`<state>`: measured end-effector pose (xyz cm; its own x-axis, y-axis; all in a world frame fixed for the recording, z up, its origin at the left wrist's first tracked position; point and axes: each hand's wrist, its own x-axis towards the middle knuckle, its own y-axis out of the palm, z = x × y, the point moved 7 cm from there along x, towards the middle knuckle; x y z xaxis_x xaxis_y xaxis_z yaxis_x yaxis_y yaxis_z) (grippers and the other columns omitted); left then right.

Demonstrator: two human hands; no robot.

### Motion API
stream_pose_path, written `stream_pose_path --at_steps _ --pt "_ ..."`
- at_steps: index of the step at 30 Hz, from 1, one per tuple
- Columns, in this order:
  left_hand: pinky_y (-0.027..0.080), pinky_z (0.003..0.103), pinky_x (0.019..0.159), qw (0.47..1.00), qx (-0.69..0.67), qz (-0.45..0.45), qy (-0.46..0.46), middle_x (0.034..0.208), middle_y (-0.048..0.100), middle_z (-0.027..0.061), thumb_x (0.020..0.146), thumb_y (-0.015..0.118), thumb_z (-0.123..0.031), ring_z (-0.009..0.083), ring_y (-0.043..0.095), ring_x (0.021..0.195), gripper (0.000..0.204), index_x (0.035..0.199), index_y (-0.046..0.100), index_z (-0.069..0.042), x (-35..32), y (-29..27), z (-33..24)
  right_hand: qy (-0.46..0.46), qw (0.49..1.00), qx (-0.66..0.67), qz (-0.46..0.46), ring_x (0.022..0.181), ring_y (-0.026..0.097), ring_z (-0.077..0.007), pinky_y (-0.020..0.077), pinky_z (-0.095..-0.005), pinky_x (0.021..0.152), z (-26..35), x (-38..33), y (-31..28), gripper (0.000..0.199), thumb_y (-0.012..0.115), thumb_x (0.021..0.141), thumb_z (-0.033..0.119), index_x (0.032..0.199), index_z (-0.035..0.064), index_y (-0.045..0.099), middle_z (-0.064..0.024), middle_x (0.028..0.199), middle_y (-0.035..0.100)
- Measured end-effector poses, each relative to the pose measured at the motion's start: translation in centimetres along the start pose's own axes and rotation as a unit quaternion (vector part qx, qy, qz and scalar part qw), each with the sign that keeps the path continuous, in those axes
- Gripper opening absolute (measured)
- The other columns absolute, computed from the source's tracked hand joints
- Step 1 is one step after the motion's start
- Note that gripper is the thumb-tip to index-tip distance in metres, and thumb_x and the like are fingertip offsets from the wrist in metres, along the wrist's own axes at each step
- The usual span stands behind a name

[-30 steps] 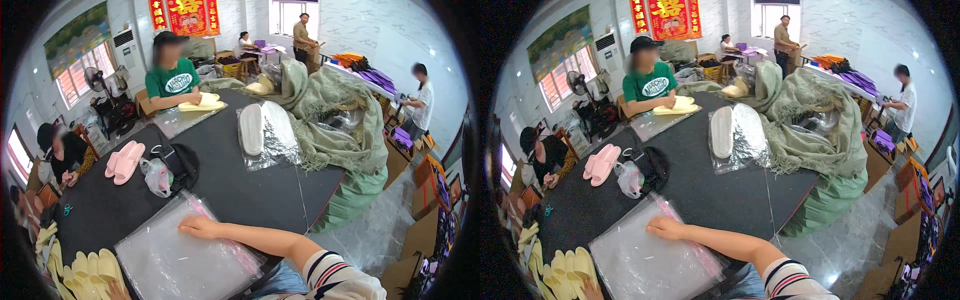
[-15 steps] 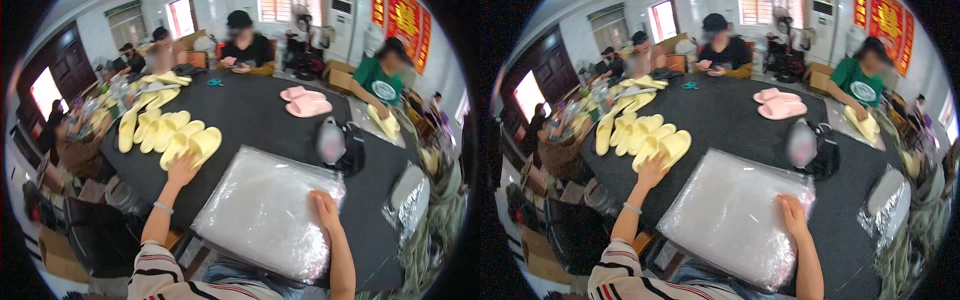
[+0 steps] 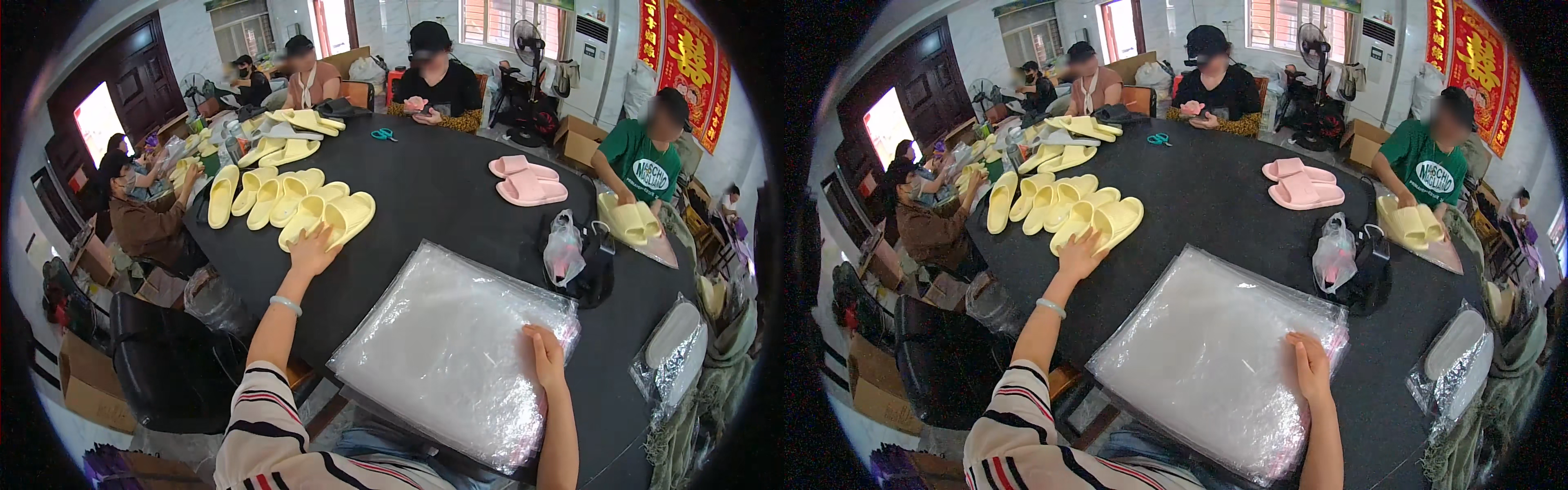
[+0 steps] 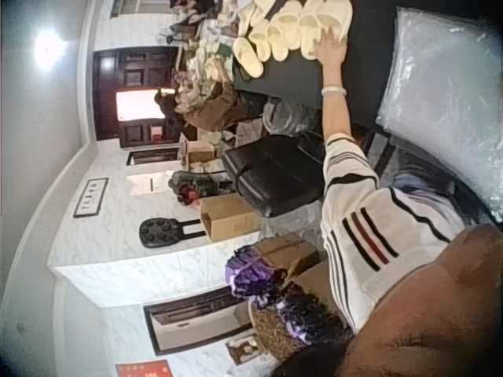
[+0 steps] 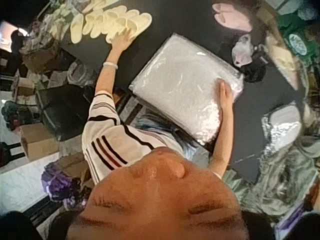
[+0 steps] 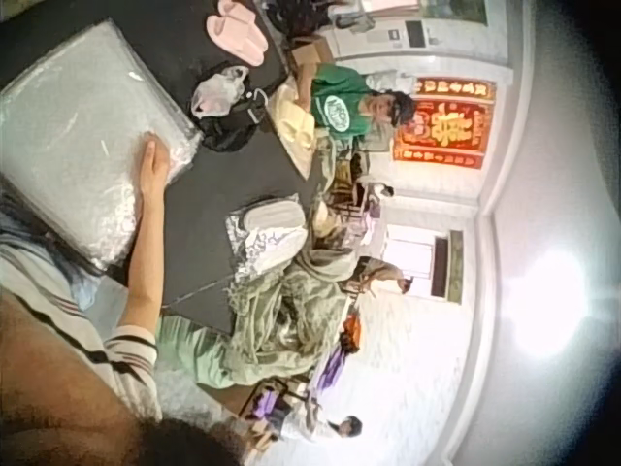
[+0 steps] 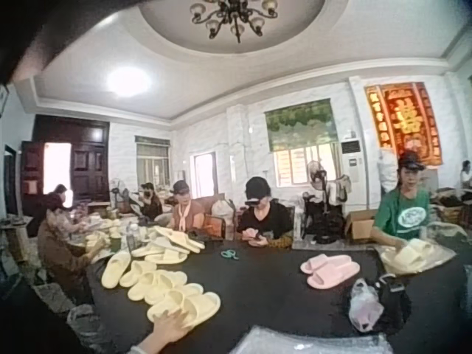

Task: The person places pairs of plastic slippers into clear plastic bags at a work table. They handle slippers of various colors, including black, yellow, and white, arranging them inside the bags. The person also moves a large green sack on the table to access more items.

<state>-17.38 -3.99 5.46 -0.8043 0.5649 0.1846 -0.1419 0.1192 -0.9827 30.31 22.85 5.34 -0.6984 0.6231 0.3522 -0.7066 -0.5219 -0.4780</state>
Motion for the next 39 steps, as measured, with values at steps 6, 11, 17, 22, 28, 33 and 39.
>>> stream_pose_path --at_steps 6,11,17,22,28,33,39 --pt "0.021 0.072 0.1 0.999 0.008 0.013 -0.033 0.15 0.032 -0.0017 0.085 0.049 -0.058 0.0389 0.031 0.134 0.064 0.14 0.041 -0.026 2.0 0.7 0.2 -0.002 1.0 -0.004 0.001 0.108 0.057 -0.0298 0.0409 -0.0374 0.096 -0.5 -0.3 -0.2 0.027 0.046 0.096 0.015 0.102 -0.0008 0.067 -0.016 0.108 0.065" --pt "0.02 0.071 0.101 0.999 0.021 -0.019 -0.021 0.149 0.033 -0.0011 0.085 0.049 -0.056 0.0366 0.029 0.135 0.064 0.14 0.04 -0.023 3.8 2.3 0.8 -0.018 1.0 -0.017 0.009 0.106 0.057 -0.0327 0.041 -0.0394 0.095 -0.5 -0.1 -0.3 0.028 0.045 0.095 0.015 0.102 -0.001 0.066 -0.0173 0.108 0.065" --pt "0.015 0.05 0.113 0.98 -0.192 -0.002 0.057 0.151 0.028 0.0105 0.091 0.054 -0.037 0.0302 0.022 0.14 0.066 0.144 0.03 -0.007 0.0 0.8 -5.3 -0.063 0.997 -0.033 0.018 0.112 0.054 -0.0332 0.0407 -0.0412 0.097 -0.4 -0.2 -0.1 0.027 0.046 0.095 0.017 0.107 -0.0002 0.063 -0.018 0.114 0.061" --pt "0.015 0.034 0.115 0.811 -0.518 0.225 0.154 0.153 0.02 0.0145 0.098 0.042 -0.038 0.0242 0.016 0.142 0.065 0.145 0.021 0.001 -6.3 0.7 -15.1 -0.09 0.986 -0.104 -0.089 0.119 0.049 -0.0332 0.037 -0.0413 0.101 0.5 -0.5 -4.7 0.033 0.05 0.093 0.022 0.118 0.0006 0.057 -0.0182 0.122 0.056" --pt "0.019 0.035 0.114 0.546 -0.718 0.401 0.16 0.152 0.018 0.0141 0.099 0.039 -0.039 0.0243 0.021 0.14 0.066 0.146 0.017 0.002 -11.4 -0.1 -20.2 0.141 0.952 0.118 -0.245 0.136 0.028 -0.0298 0.021 -0.0368 0.112 -8.5 -1.8 -8.1 0.06 0.049 0.095 0.033 0.142 0.0022 0.029 -0.0193 0.147 0.029" --pt "0.014 0.037 0.115 0.799 -0.5 0.219 0.255 0.153 0.013 0.017 0.098 0.041 -0.038 0.0265 0.014 0.142 0.067 0.146 0.015 0.001 -9.5 2.4 -15.7 0.144 0.95 0.205 -0.184 0.138 0.025 -0.0279 0.0212 -0.0363 0.112 -9.3 -1.3 -5.6 0.068 0.05 0.095 0.039 0.145 0.0014 0.023 -0.0187 0.15 0.023" --pt "0.013 0.038 0.115 0.866 -0.394 0.173 0.254 0.154 0.016 0.0154 0.098 0.044 -0.033 0.0283 0.014 0.142 0.065 0.147 0.016 -0.002 -7.1 2.0 -16.3 0.141 0.912 0.178 -0.34 0.132 0.035 -0.0291 0.0332 -0.0378 0.106 -9.9 -2.5 -12.0 0.066 0.06 0.09 0.025 0.143 0.0011 0.026 -0.0175 0.145 0.029"
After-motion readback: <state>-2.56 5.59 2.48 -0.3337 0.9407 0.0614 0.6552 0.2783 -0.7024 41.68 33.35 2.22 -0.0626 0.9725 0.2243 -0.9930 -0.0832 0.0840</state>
